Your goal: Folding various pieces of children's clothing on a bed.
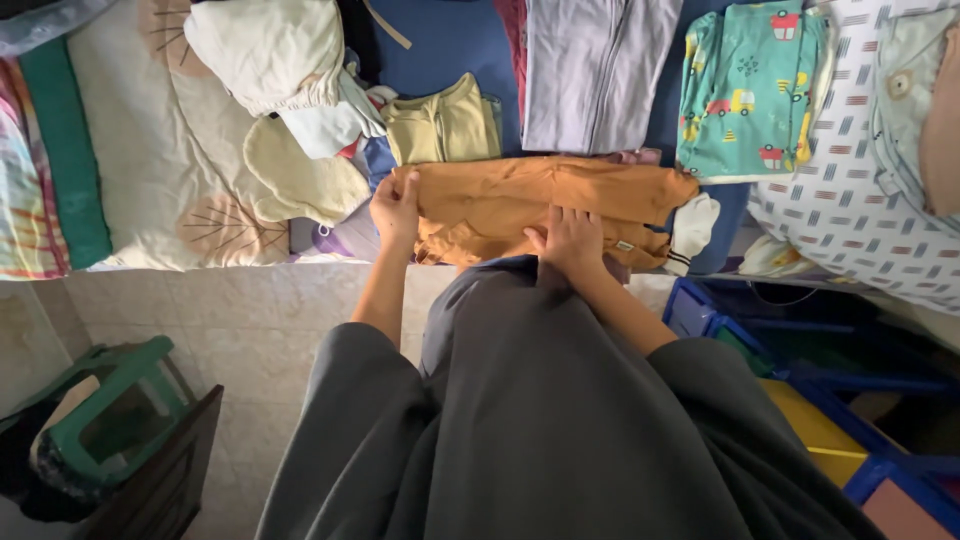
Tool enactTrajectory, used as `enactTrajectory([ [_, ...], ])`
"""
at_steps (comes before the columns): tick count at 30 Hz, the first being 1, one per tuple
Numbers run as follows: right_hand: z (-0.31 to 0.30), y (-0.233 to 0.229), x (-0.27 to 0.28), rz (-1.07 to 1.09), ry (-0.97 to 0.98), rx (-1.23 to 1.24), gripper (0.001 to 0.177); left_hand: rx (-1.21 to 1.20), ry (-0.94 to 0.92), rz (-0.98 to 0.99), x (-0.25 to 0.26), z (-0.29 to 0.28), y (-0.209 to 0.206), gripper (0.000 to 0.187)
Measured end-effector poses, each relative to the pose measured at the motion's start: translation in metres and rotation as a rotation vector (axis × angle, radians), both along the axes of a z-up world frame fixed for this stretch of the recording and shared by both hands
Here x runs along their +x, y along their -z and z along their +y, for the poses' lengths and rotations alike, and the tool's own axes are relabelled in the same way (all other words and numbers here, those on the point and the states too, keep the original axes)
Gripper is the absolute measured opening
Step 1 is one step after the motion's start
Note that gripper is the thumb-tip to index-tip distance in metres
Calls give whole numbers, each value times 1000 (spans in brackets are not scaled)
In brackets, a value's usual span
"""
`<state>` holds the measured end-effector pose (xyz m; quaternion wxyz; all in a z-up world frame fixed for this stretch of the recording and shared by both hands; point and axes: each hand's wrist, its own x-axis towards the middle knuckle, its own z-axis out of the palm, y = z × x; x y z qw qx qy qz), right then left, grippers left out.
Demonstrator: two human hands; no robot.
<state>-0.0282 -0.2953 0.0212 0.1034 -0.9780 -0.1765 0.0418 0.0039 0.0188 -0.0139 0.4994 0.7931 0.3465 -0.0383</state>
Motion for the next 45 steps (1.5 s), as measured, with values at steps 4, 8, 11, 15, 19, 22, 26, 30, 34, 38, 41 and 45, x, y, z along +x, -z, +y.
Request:
enactTrajectory([
  [4,3,-5,2,126,98,-43,71,-1,161,-170,-7,18,10,30],
  [8,-4,-9,4,474,236,-59,63,53,148,-23,-9,18,1,37],
  [11,-23,-1,-1,318,239,-158,68,141,144,166,-6,14,-16,53],
  [15,-43,-16,-3,402,333,32,61,257,175,219,-5,8,-37,58],
  [19,-76,-12,-6,-23,367,189,83,562,367,-78,4,-14,-50,46],
  [22,-102,5,-9,156,324,141,72,621,858,-545,12,-44,-32,23],
  [26,-113,13,-8,525,466,51,61,583,870,-482,51,-93,-57,38],
  [30,-118,7,-8,79,390,218,58,568,1057,-143,62,-85,-21,20],
  [34,-133,6,-32,29,607,576,32,589,1156,-19,70,-78,-6,29],
  [38,-144,19,-39,-134,1040,678,33,619,1114,43,79,-60,-15,30],
  [41,-131,-35,28,-299,710,327,15,686,1120,-162,79,-43,-19,44],
  [45,-149,-10,73,-204,163,-47,19,816,1069,-71,85,-33,-13,51],
])
